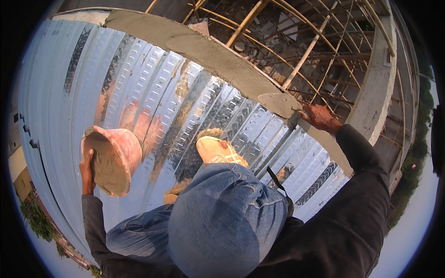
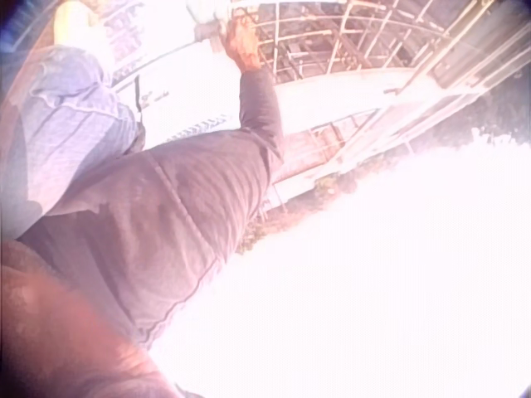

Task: The person scoops cement from a basin with a trowel and applies it to a metal roof surface, smoothing it in place. The work is performed on a construction site with scaffolding visible.

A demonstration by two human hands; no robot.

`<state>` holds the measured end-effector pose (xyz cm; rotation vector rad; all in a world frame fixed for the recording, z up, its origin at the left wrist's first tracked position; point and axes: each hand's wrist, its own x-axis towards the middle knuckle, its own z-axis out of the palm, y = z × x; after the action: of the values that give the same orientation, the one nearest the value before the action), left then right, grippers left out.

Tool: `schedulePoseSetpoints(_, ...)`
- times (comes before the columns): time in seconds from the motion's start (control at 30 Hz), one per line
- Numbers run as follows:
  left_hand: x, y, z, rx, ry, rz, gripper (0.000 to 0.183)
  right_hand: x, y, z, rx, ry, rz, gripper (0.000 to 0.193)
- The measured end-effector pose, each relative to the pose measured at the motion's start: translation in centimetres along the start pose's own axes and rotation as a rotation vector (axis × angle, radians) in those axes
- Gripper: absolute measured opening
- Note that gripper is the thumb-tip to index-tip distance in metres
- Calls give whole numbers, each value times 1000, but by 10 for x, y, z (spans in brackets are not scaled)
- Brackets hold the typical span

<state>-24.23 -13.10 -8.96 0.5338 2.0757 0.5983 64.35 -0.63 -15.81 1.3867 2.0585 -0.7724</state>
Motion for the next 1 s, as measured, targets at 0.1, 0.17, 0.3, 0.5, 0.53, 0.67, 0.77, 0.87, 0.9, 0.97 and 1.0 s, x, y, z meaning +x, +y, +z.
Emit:
schedulePoseSetpoints(0.1,-2,2,1,-8,0,8,68,-28,15,12,-34,100,71,42)
schedulePoseSetpoints(0.17,-2,5,5,-19,1,22,68,-45,17,13,-14,276,103,40)
schedulePoseSetpoints(0.3,-1,1,-2,1,0,25,69,-33,-4,0,-82,342,33,37)
schedulePoseSetpoints(0.5,-1,12,1,31,20,64,63,59,-45,-57,-222,378,-294,38)
schedulePoseSetpoints(0.53,-4,20,9,27,16,81,62,73,-46,-67,-267,356,-339,38)
schedulePoseSetpoints(0.67,-17,34,16,51,58,113,53,108,-71,-95,-187,411,-176,44)
schedulePoseSetpoints(0.77,-17,27,8,76,85,128,46,124,-106,-125,-97,374,-157,47)
schedulePoseSetpoints(0.87,-18,24,14,53,99,165,42,137,-132,-132,-121,328,-178,46)
schedulePoseSetpoints(0.9,-18,24,17,47,99,166,42,143,-135,-129,-144,318,-201,45)
schedulePoseSetpoints(0.97,-16,25,17,33,105,164,41,157,-145,-129,-171,317,-219,43)
schedulePoseSetpoints(1.0,-14,25,17,25,106,161,40,166,-149,-129,-175,340,-217,43)
